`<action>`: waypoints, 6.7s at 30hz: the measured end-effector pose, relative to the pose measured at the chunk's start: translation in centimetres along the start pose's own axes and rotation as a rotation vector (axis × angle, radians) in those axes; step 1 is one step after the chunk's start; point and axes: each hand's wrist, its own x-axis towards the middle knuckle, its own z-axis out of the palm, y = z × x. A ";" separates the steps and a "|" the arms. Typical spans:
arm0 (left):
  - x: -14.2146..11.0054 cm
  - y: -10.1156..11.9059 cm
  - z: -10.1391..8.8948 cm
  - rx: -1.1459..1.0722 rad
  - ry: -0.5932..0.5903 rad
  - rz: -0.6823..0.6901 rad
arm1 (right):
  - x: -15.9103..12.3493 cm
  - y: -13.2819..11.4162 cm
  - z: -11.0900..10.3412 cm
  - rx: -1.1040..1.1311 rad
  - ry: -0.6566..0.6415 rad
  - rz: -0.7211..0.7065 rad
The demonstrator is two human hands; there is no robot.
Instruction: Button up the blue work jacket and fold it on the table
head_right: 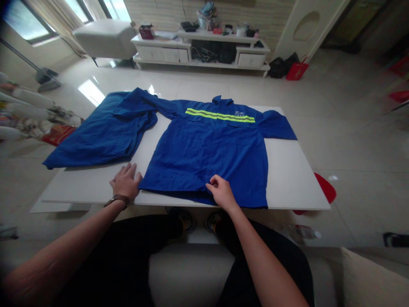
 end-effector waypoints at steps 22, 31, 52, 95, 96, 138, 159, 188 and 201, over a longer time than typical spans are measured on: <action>-0.1 0.2 -0.4 0.031 -0.029 -0.010 | 0.6 0.3 -0.1 0.250 -0.006 0.058; -0.1 0.0 -0.2 0.010 -0.009 0.006 | 0.4 -0.6 -0.2 0.163 0.047 0.006; -0.1 0.7 -0.8 0.024 -0.023 -0.004 | -1.9 -1.3 0.0 -0.933 -0.208 0.087; -8.5 26.6 -5.0 -0.910 -0.348 0.538 | 0.0 -8.7 -8.1 -0.310 0.076 -0.180; -8.4 26.5 -5.2 -0.907 -0.345 0.545 | 0.1 -9.1 -8.2 -0.349 0.084 -0.194; -7.4 26.8 -3.9 -0.951 -0.483 0.532 | 2.0 -3.7 -7.0 -0.053 0.125 -0.069; -7.9 23.9 -3.3 -0.082 -0.843 0.657 | 1.9 -3.1 -7.9 -0.396 0.161 -0.156; -7.6 24.1 -2.7 -0.257 -0.631 0.597 | 1.2 -3.1 -6.1 -0.582 -0.127 -0.239; -8.0 24.6 -2.4 -0.306 -0.471 0.527 | 0.7 -4.5 -4.8 -0.287 -0.125 -0.248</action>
